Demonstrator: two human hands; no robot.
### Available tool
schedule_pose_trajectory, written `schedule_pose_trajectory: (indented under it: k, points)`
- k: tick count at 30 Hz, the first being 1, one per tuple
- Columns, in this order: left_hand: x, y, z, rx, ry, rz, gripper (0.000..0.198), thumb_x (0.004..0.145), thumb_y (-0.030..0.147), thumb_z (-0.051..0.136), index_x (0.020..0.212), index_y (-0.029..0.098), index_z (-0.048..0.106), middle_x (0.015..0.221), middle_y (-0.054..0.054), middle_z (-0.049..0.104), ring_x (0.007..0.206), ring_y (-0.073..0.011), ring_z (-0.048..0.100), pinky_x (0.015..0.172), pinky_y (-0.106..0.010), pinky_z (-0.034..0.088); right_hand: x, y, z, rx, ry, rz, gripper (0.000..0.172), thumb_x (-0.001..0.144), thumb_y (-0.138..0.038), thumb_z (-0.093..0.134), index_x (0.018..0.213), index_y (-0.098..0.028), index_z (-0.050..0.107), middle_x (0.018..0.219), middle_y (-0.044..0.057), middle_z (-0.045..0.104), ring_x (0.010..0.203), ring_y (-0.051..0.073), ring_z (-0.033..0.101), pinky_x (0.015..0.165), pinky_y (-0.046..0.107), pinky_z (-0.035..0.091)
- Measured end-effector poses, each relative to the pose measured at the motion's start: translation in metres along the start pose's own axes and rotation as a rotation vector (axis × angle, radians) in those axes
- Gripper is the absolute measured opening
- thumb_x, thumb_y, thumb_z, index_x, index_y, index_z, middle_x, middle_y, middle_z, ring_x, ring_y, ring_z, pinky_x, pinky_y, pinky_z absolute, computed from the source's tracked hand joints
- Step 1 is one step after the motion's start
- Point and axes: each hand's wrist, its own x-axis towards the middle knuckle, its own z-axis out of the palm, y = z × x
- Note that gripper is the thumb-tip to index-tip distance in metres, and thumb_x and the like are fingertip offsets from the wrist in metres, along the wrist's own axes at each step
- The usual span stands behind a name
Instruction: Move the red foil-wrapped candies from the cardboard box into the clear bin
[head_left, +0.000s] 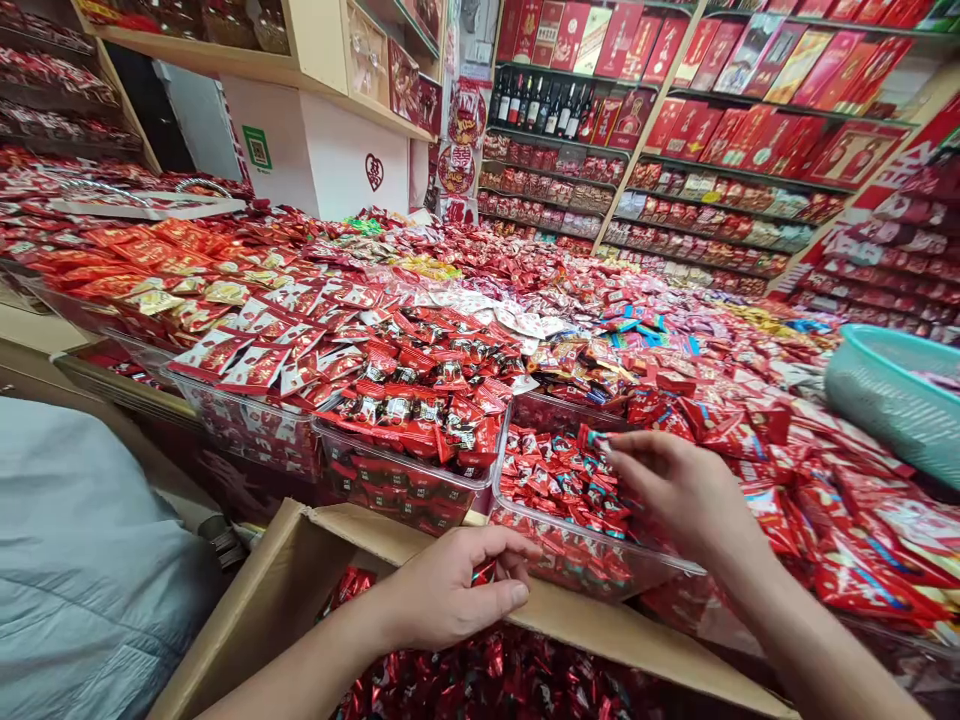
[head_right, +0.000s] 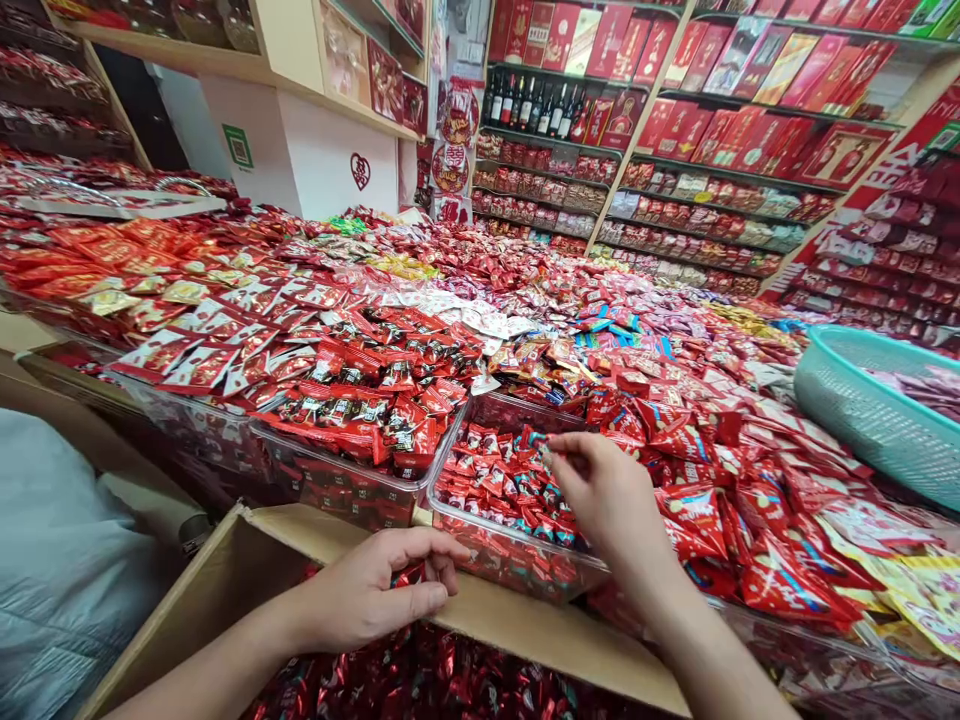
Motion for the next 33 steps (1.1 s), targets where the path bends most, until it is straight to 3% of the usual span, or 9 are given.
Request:
schedule_pose_trajectory:
  k: [5, 10, 15, 19, 22, 25, 28, 30, 33]
  points:
    - [-0.002, -0.003, -0.002, -0.026, 0.002, 0.014, 0.026, 0.076, 0.020, 0.048, 0.101, 0.019, 0.052, 0.084, -0.001, 0.057, 0.076, -0.0131, 0.051, 0.070, -0.023, 0.039, 0.049, 0.018, 0.029, 0.498, -0.181, 0.531, 0.009, 0.064, -0.007, 0.052, 0.069, -0.012, 0.057, 0.057, 0.001, 0.054, 0.048, 0.007, 0.048, 0.049, 0.021, 0.044]
    - [-0.005, -0.006, -0.004, -0.051, 0.001, 0.049, 0.026, 0.075, 0.019, 0.047, 0.101, 0.019, 0.052, 0.083, -0.001, 0.058, 0.073, -0.0119, 0.051, 0.068, -0.022, 0.040, 0.052, 0.029, 0.049, 0.494, -0.177, 0.669, 0.012, 0.066, -0.003, 0.047, 0.070, -0.014, 0.050, 0.053, -0.002, 0.050, 0.044, 0.006, 0.048, 0.046, 0.020, 0.045]
    - [-0.005, -0.006, -0.004, -0.027, -0.003, 0.068, 0.027, 0.074, 0.016, 0.048, 0.101, 0.019, 0.053, 0.080, 0.000, 0.058, 0.071, -0.0113, 0.051, 0.067, -0.021, 0.040, 0.046, 0.030, 0.050, 0.396, -0.331, 0.710, 0.009, 0.067, -0.006, 0.048, 0.067, -0.015, 0.047, 0.051, -0.003, 0.049, 0.043, 0.006, 0.050, 0.043, 0.018, 0.043]
    - [-0.005, -0.007, -0.004, -0.049, -0.002, 0.063, 0.027, 0.074, 0.016, 0.047, 0.101, 0.019, 0.052, 0.081, 0.000, 0.057, 0.072, -0.0113, 0.051, 0.067, -0.021, 0.040, 0.044, 0.031, 0.052, 0.223, -0.500, 0.665, 0.008, 0.067, -0.011, 0.051, 0.062, -0.015, 0.047, 0.047, -0.002, 0.050, 0.044, 0.008, 0.051, 0.040, 0.018, 0.040]
    - [-0.005, -0.007, -0.004, -0.055, -0.004, 0.052, 0.027, 0.075, 0.018, 0.048, 0.101, 0.020, 0.052, 0.081, 0.000, 0.057, 0.072, -0.0112, 0.051, 0.068, -0.022, 0.039, 0.048, 0.034, 0.056, 0.046, -0.541, 0.583, 0.007, 0.069, -0.014, 0.049, 0.063, -0.015, 0.048, 0.047, -0.001, 0.050, 0.045, 0.009, 0.051, 0.042, 0.019, 0.041]
    - [-0.004, -0.007, -0.004, -0.062, 0.000, 0.036, 0.027, 0.075, 0.019, 0.048, 0.101, 0.020, 0.052, 0.082, 0.000, 0.057, 0.072, -0.0112, 0.051, 0.068, -0.022, 0.039, 0.053, 0.036, 0.057, -0.178, -0.523, 0.447, 0.007, 0.071, -0.016, 0.047, 0.071, -0.012, 0.053, 0.056, 0.005, 0.055, 0.053, 0.014, 0.055, 0.048, 0.025, 0.043]
    - [-0.004, -0.006, -0.003, -0.061, 0.006, 0.026, 0.026, 0.075, 0.019, 0.048, 0.100, 0.021, 0.052, 0.081, 0.000, 0.057, 0.072, -0.0109, 0.050, 0.068, -0.022, 0.039, 0.057, 0.036, 0.057, -0.405, -0.434, 0.223, 0.022, 0.070, -0.012, 0.047, 0.091, -0.008, 0.054, 0.084, 0.015, 0.055, 0.079, 0.022, 0.055, 0.065, 0.030, 0.042]
    - [-0.004, -0.006, -0.003, -0.059, 0.011, 0.022, 0.025, 0.075, 0.018, 0.048, 0.099, 0.021, 0.053, 0.081, 0.001, 0.057, 0.071, -0.0105, 0.050, 0.068, -0.022, 0.039, 0.057, 0.035, 0.059, -0.519, -0.392, 0.066, 0.037, 0.069, -0.007, 0.046, 0.105, -0.012, 0.049, 0.100, 0.015, 0.048, 0.094, 0.024, 0.049, 0.076, 0.031, 0.037]
    - [-0.004, -0.007, -0.002, -0.052, 0.019, 0.018, 0.024, 0.075, 0.018, 0.048, 0.098, 0.021, 0.053, 0.081, 0.001, 0.057, 0.071, -0.0107, 0.050, 0.068, -0.022, 0.040, 0.057, 0.038, 0.065, -0.648, -0.403, -0.066, 0.040, 0.070, -0.004, 0.042, 0.107, -0.015, 0.049, 0.100, 0.014, 0.047, 0.093, 0.024, 0.050, 0.075, 0.031, 0.037]
